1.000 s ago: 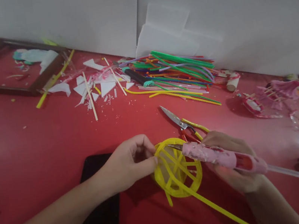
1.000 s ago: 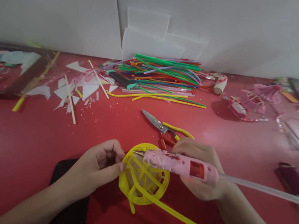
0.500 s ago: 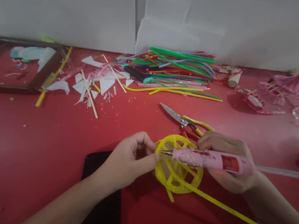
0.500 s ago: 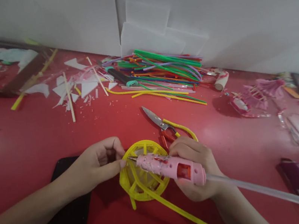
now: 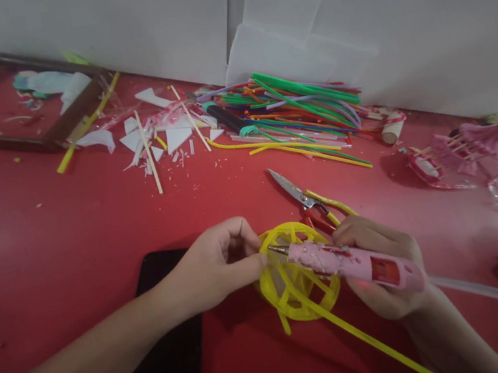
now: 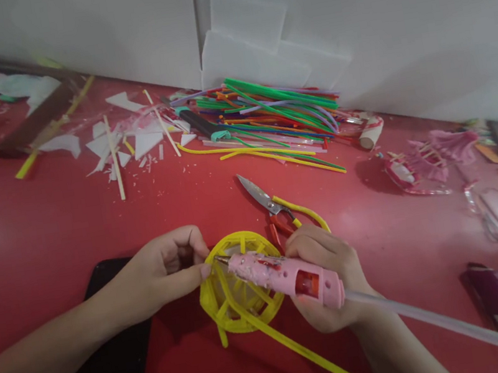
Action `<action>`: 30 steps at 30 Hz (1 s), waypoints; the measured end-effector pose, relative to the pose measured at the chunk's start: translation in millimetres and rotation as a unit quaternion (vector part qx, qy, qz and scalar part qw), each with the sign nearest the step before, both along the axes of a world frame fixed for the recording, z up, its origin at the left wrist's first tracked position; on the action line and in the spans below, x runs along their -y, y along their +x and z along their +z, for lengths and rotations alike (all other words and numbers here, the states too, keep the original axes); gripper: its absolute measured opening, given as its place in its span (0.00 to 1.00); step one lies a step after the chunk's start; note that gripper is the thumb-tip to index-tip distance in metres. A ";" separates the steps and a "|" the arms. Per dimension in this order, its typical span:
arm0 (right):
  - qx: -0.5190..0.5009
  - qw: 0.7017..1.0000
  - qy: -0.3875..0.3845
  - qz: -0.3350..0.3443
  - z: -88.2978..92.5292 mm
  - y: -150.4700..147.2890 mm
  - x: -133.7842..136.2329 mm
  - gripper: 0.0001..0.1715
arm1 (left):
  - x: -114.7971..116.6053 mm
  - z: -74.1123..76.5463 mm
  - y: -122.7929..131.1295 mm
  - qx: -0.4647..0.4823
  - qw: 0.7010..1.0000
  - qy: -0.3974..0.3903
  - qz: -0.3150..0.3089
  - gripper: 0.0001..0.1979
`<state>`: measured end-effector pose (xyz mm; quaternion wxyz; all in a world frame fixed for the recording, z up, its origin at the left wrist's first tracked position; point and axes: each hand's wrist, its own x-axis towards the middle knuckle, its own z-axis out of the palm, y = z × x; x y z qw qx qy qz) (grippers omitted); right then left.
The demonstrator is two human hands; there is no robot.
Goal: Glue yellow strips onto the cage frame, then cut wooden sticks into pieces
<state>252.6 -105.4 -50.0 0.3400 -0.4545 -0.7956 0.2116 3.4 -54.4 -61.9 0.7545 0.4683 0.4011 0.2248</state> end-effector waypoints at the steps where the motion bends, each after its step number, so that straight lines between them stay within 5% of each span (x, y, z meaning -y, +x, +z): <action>1: 0.003 1.000 -0.001 -0.003 -0.1 0.4 0.1 0.08 | -0.1 0.1 0.0 0.000 1.000 0.001 -0.003 0.11; 30: 0.003 1.000 0.026 -0.013 -3.8 14.0 0.5 0.08 | -1.9 -2.0 -1.0 -0.021 0.999 0.041 -0.021 0.12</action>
